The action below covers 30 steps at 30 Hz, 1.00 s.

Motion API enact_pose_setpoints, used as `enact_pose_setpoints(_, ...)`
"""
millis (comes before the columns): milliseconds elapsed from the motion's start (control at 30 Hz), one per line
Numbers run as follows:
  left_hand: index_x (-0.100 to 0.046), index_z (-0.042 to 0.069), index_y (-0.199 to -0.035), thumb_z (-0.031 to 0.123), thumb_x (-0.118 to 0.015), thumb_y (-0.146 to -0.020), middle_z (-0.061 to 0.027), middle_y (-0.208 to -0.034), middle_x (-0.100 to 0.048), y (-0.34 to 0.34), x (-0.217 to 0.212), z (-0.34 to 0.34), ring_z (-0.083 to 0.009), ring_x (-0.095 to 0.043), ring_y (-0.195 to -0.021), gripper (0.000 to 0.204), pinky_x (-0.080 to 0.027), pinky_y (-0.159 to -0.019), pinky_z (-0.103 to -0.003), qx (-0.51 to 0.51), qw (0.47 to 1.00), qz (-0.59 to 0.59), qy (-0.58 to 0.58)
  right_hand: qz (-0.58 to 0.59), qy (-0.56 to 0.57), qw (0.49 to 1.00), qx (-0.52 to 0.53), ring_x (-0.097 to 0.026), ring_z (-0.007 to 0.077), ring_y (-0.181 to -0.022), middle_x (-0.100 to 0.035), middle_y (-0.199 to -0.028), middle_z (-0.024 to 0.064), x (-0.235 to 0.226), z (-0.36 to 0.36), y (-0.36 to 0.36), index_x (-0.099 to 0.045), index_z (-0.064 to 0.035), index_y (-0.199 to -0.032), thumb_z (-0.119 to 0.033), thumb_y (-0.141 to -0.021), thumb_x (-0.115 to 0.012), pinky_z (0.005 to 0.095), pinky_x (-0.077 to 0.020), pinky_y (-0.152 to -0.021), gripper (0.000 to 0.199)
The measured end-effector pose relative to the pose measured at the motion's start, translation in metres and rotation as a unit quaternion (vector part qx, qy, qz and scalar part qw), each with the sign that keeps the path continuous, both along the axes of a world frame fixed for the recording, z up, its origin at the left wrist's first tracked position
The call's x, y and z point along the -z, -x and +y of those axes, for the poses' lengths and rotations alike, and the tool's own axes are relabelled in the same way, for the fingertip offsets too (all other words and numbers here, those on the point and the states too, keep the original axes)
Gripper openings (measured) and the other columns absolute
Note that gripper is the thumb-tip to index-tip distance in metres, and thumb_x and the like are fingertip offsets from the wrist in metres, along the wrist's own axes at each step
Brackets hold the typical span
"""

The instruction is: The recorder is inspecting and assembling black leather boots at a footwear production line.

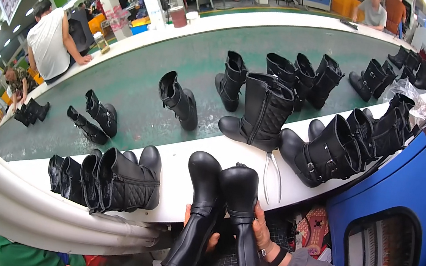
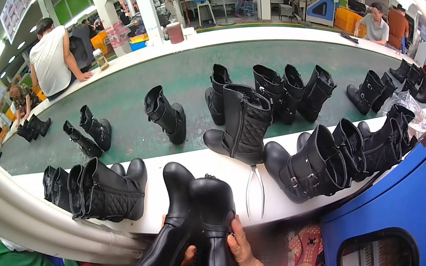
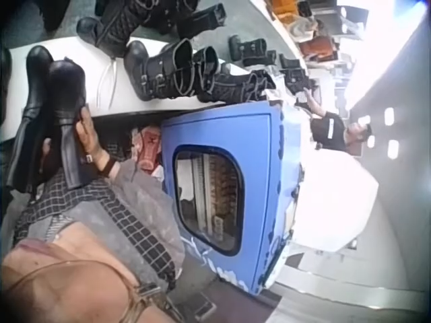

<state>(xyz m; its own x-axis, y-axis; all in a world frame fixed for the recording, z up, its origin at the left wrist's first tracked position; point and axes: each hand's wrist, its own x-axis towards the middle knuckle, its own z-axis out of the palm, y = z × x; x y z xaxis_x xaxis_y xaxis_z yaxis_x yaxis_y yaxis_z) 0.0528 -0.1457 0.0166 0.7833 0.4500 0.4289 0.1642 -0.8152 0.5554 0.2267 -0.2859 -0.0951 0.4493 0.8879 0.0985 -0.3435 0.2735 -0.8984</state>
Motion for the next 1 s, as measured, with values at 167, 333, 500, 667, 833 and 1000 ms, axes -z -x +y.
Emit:
enact_pose_setpoints(167, -0.051, -0.007, -0.123, 0.023, -0.067, -0.085, -0.0298, -0.121, -0.050, -0.004, -0.007, 0.000, -0.0550, -0.042, -0.121, 0.052, -0.028, -0.108, -0.062, 0.020, 0.999, -0.009, -0.032, -0.034, -0.011, 0.999, 0.026, -0.021, 0.0231, -0.145, -0.020, -0.158, 0.0142, -0.010, 0.005, 0.002, -0.021, -0.0066, -0.152, -0.031, -0.101, -0.046, 0.0356, -0.0110, -0.118, 0.062)
enact_pose_setpoints(333, -0.053, -0.007, -0.119, 0.021, -0.066, -0.085, -0.0248, -0.107, -0.059, -0.013, -0.014, -0.007, -0.0512, -0.050, -0.115, 0.047, -0.025, -0.110, -0.063, 0.038, 0.999, -0.003, -0.009, -0.019, 0.001, 0.998, 0.057, -0.030, 0.0224, -0.141, -0.025, -0.155, 0.0129, -0.016, 0.008, 0.003, -0.025, -0.0071, -0.151, -0.035, -0.100, -0.047, 0.0345, -0.0214, -0.116, 0.062)
enact_pose_setpoints(500, -0.047, -0.007, -0.120, 0.016, -0.065, -0.085, -0.0251, -0.114, -0.057, -0.034, 0.006, -0.012, -0.0436, -0.055, -0.117, 0.046, -0.026, -0.114, -0.058, 0.010, 0.977, -0.209, -0.046, -0.119, -0.052, 0.991, 0.045, -0.052, 0.0250, -0.120, -0.041, -0.138, 0.0114, -0.030, -0.001, 0.000, -0.023, -0.0149, -0.149, -0.040, -0.097, -0.050, 0.0333, -0.0575, -0.076, 0.064)
enact_pose_setpoints(667, -0.035, -0.002, -0.131, 0.007, -0.063, -0.085, -0.0347, -0.135, -0.041, -0.044, 0.033, -0.008, -0.0465, -0.052, -0.122, 0.054, -0.038, -0.108, -0.050, 0.023, 0.955, -0.292, -0.056, 0.138, -0.015, 0.990, -0.030, -0.065, 0.0292, -0.080, -0.046, -0.128, 0.0109, -0.034, -0.012, 0.001, -0.018, -0.0302, -0.149, -0.041, -0.098, -0.049, 0.0334, -0.0594, -0.054, 0.060)
enact_pose_setpoints(833, -0.041, -0.002, -0.132, 0.004, -0.051, -0.094, -0.0268, -0.135, -0.048, -0.028, 0.029, 0.009, -0.0339, -0.059, -0.113, 0.040, -0.050, -0.095, -0.040, 0.017, 0.964, -0.257, 0.069, -0.023, 0.104, 0.994, -0.017, -0.061, 0.0310, -0.053, -0.050, -0.121, 0.0119, -0.022, -0.020, -0.002, -0.017, -0.0406, -0.148, -0.039, -0.100, -0.046, 0.0342, -0.0549, -0.046, 0.055)
enact_pose_setpoints(1000, -0.056, -0.009, -0.122, 0.008, -0.059, -0.091, -0.0207, -0.113, -0.065, -0.005, -0.018, 0.053, -0.0298, -0.066, -0.098, 0.035, -0.050, -0.086, -0.036, -0.174, 0.970, -0.146, -0.081, 0.544, 0.049, 0.833, -0.084, -0.065, 0.0322, -0.059, -0.053, -0.118, 0.0131, -0.011, -0.012, -0.007, -0.016, -0.0387, -0.148, -0.049, -0.097, -0.047, 0.0366, -0.0557, -0.045, 0.061)
